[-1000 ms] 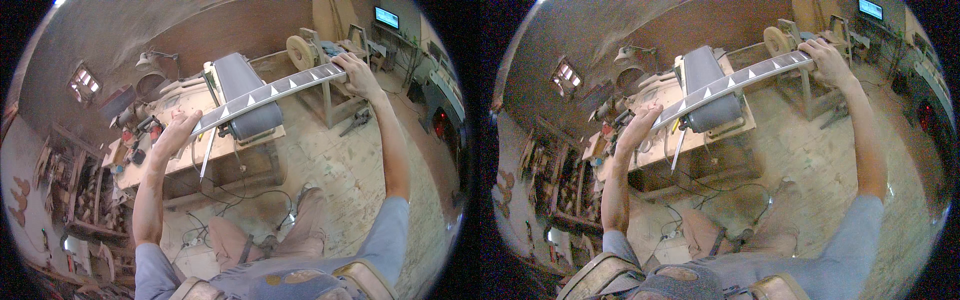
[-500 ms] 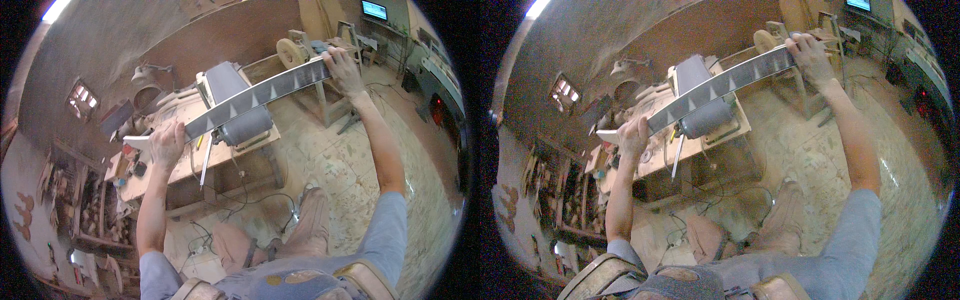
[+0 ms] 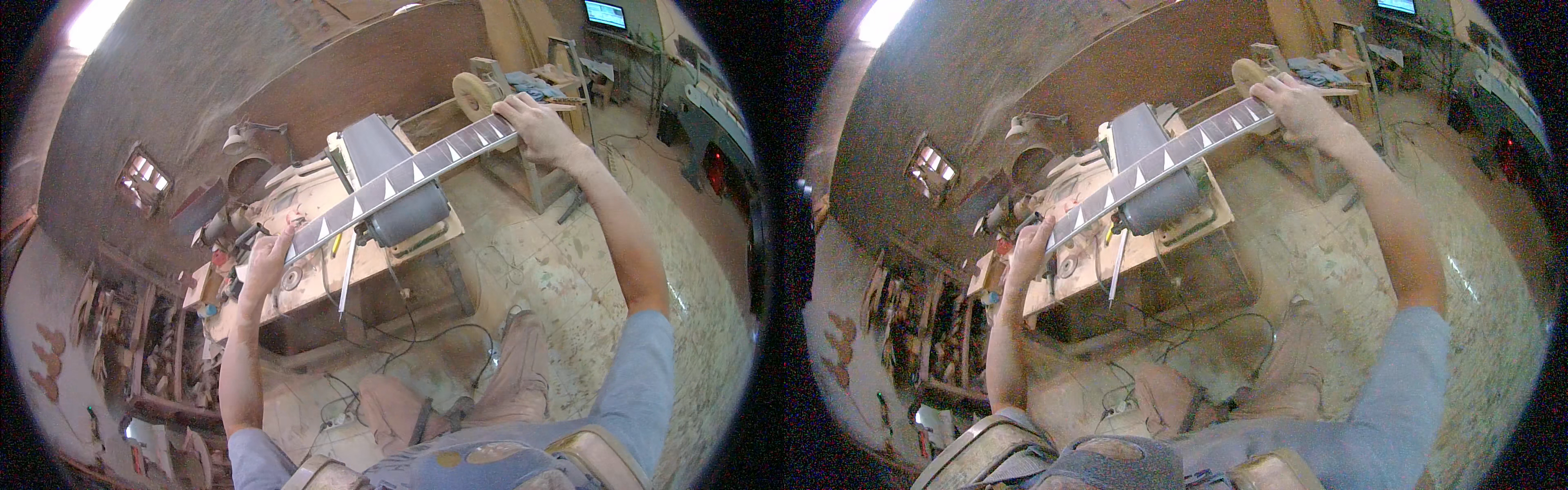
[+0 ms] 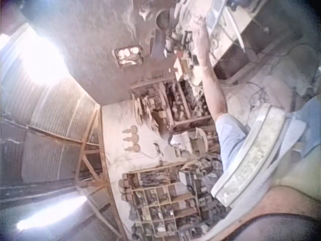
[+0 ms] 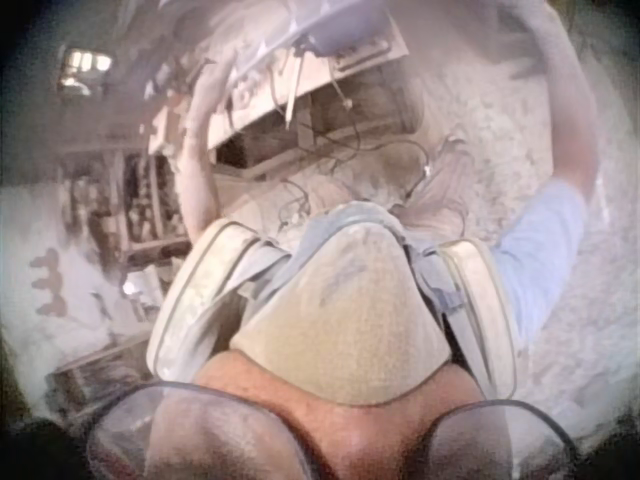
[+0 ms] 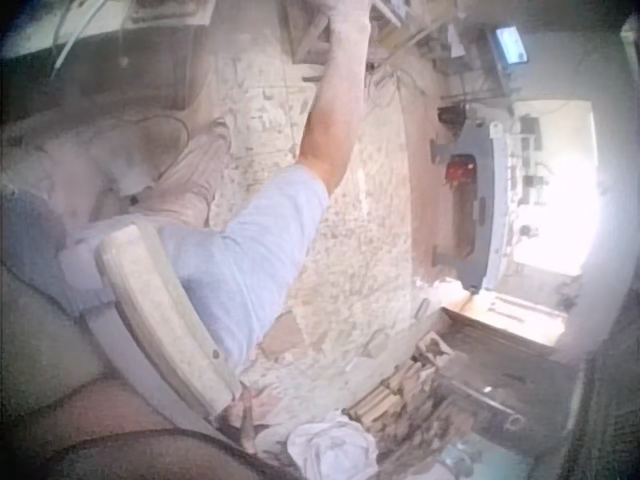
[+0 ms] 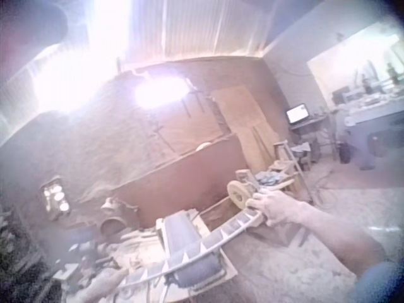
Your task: The person holds a wooden guitar neck against a belt sander to smooth the surface, then uses calipers to measure the width and a metal straight edge to check the alignment of the neck.
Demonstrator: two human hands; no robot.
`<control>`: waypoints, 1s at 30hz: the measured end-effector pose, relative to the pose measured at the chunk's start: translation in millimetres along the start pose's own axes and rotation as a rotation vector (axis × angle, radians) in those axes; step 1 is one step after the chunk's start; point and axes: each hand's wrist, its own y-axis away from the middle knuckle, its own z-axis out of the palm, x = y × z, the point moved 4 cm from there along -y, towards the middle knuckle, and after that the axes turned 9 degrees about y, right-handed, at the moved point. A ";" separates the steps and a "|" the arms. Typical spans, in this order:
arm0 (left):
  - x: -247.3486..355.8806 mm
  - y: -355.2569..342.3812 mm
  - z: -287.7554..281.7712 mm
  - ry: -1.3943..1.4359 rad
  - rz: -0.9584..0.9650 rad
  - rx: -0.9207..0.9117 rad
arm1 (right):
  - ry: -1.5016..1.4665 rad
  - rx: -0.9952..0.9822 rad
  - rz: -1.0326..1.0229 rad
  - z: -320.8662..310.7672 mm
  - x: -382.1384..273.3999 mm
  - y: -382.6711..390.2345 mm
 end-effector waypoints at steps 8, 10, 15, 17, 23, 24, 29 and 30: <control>31.0 23.7 -10.9 -0.189 0.375 0.381 | 0.194 0.410 0.002 1.4 -23.3 -4.5; 4.3 21.5 -14.9 -0.068 0.101 0.208 | 0.103 0.325 -0.058 0.2 -23.6 -8.5; -10.6 22.0 -23.6 -0.024 0.095 -0.055 | -0.062 -0.015 -0.119 -2.0 -27.3 -17.0; -32.2 24.4 -29.8 -0.041 0.034 0.004 | -0.085 -0.064 -0.123 -8.6 -33.8 -20.4; -9.6 30.3 -27.6 -0.198 0.216 0.274 | 0.123 0.399 0.026 3.0 -50.8 -15.8; 1.2 35.4 -28.0 -0.226 0.345 0.359 | 0.132 0.427 0.040 3.4 -51.7 -15.5; -12.6 49.7 -38.7 -0.235 0.223 0.273 | 0.058 0.359 -0.028 -2.3 -61.4 -23.1; -25.2 51.5 -43.8 -0.183 0.141 0.194 | 0.004 0.268 -0.063 -1.2 -62.3 -26.6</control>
